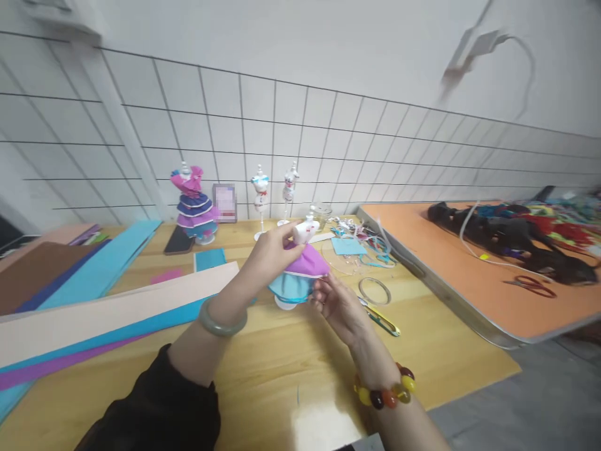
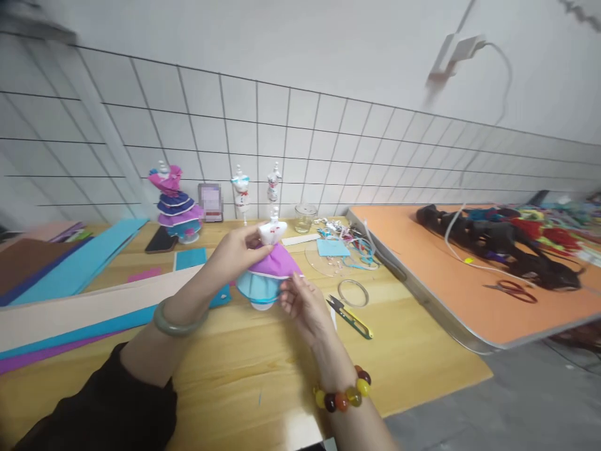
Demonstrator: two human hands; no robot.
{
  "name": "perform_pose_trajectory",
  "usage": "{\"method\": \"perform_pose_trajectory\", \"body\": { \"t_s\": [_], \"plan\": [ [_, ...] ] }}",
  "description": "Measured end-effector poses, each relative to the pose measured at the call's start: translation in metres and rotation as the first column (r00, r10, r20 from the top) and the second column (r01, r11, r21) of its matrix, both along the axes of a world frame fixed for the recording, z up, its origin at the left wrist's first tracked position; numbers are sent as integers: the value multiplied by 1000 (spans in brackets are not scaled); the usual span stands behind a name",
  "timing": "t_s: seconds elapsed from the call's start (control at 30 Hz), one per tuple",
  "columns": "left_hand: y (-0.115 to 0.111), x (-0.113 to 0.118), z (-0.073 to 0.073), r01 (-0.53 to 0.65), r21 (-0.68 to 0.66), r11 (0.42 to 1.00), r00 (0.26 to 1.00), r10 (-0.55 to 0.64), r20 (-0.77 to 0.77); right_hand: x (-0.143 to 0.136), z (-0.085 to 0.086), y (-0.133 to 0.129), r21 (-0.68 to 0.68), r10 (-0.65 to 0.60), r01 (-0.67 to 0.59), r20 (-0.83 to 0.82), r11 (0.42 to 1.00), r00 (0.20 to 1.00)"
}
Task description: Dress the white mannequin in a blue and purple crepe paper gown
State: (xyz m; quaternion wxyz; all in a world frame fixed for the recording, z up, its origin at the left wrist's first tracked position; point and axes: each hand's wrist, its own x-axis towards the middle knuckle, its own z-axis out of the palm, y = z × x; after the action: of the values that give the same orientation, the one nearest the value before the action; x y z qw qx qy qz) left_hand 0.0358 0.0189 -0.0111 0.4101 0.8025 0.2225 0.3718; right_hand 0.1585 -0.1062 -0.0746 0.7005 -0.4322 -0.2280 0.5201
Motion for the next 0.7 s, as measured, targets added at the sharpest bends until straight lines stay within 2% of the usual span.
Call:
{"method": "perform_pose_trajectory", "body": {
  "t_s": [0.17,0.27,0.4,0.53,0.7],
  "plan": [
    [-2,-2,3,-68,78,995,997,70,-23,-13,6,1,59,-85,86,-19,995,996],
    [-5,-2,5,-95,122,988,995,98,-24,-25,10,3,90,-151,149,14,985,988],
    [-9,0,6,-126,174,977,989,137,-50,-38,12,7,81,-181,174,85,981,980],
    [-12,1,5,-184,253,950,979,201,-44,-43,8,12,64,-178,170,157,983,972],
    [-9,0,5,-207,265,942,973,226,-42,-46,-2,15,71,-197,184,286,980,938]
  ]
}}
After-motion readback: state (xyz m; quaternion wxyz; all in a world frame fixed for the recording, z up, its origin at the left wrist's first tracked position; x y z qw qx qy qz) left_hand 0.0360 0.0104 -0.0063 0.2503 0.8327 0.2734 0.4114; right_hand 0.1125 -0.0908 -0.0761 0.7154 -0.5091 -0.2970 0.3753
